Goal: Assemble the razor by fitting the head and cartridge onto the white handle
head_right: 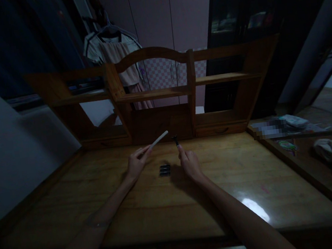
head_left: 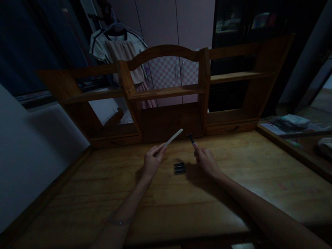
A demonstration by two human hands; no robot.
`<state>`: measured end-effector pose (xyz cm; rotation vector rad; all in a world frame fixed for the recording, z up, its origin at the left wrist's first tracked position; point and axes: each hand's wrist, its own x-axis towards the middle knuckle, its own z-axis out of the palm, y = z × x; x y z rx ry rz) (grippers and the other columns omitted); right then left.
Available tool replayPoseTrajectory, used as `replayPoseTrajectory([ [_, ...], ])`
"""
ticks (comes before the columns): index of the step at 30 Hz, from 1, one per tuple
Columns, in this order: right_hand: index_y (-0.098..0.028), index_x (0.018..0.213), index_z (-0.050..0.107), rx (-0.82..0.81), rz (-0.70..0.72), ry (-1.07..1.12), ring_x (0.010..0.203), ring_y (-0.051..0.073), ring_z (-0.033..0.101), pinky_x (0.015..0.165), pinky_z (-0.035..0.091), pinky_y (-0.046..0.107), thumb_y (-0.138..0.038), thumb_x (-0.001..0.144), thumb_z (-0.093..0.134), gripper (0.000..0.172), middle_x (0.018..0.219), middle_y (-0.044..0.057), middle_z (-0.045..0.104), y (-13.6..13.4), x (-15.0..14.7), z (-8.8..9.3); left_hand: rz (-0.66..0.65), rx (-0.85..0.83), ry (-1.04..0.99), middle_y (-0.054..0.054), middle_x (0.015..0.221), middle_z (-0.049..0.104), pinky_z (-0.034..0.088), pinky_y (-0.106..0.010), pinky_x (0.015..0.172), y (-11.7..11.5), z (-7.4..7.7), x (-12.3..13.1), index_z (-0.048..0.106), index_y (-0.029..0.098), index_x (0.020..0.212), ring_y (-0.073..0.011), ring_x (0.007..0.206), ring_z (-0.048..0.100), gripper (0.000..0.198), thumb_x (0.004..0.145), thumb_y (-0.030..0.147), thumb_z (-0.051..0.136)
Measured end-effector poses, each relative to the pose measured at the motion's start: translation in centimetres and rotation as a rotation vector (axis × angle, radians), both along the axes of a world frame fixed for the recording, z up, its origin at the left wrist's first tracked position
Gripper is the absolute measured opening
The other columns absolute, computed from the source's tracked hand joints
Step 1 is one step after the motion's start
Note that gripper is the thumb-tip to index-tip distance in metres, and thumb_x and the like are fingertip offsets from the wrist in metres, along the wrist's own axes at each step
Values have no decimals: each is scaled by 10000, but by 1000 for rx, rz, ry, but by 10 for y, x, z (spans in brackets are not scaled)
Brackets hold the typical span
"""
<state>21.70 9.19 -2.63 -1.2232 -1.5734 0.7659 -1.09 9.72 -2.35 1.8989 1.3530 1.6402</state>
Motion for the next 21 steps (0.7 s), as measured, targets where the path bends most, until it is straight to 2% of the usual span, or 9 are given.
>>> replayPoseTrajectory([
  [5,-192,515,407,-3,-2,0,421,103,365,446,232,247,-627,901,276,596,457,-25,387,1,0,-2,-34,-20,24,-68,974,697,486,-283,789,1,-5,3,693,201,1075,-184,880,640,325,822,385,604],
  [10,-199,511,397,-9,5,0,419,107,359,441,227,253,-635,897,273,596,454,-25,370,1,1,-3,17,-138,-85,-92,978,713,505,-343,798,12,-14,-8,707,178,1035,-222,892,652,350,794,417,621],
  [14,-200,501,403,-13,5,-9,413,108,354,438,229,256,-644,891,272,605,449,-22,379,1,0,-4,4,-66,-98,-81,1028,702,490,-322,836,8,-7,-8,692,178,1072,-209,949,637,356,804,399,615],
  [18,-196,505,402,-21,0,11,415,104,349,435,223,250,-643,890,277,603,449,-27,368,2,0,-4,-71,-28,0,-64,967,703,490,-283,786,1,-2,3,695,196,1070,-181,868,645,324,816,378,611],
  [21,-195,504,394,-6,13,19,418,101,352,439,223,247,-631,897,281,597,454,-27,366,1,0,-4,-33,-31,1,-69,945,705,493,-284,768,3,-5,4,708,195,1037,-185,844,649,311,812,387,614],
])
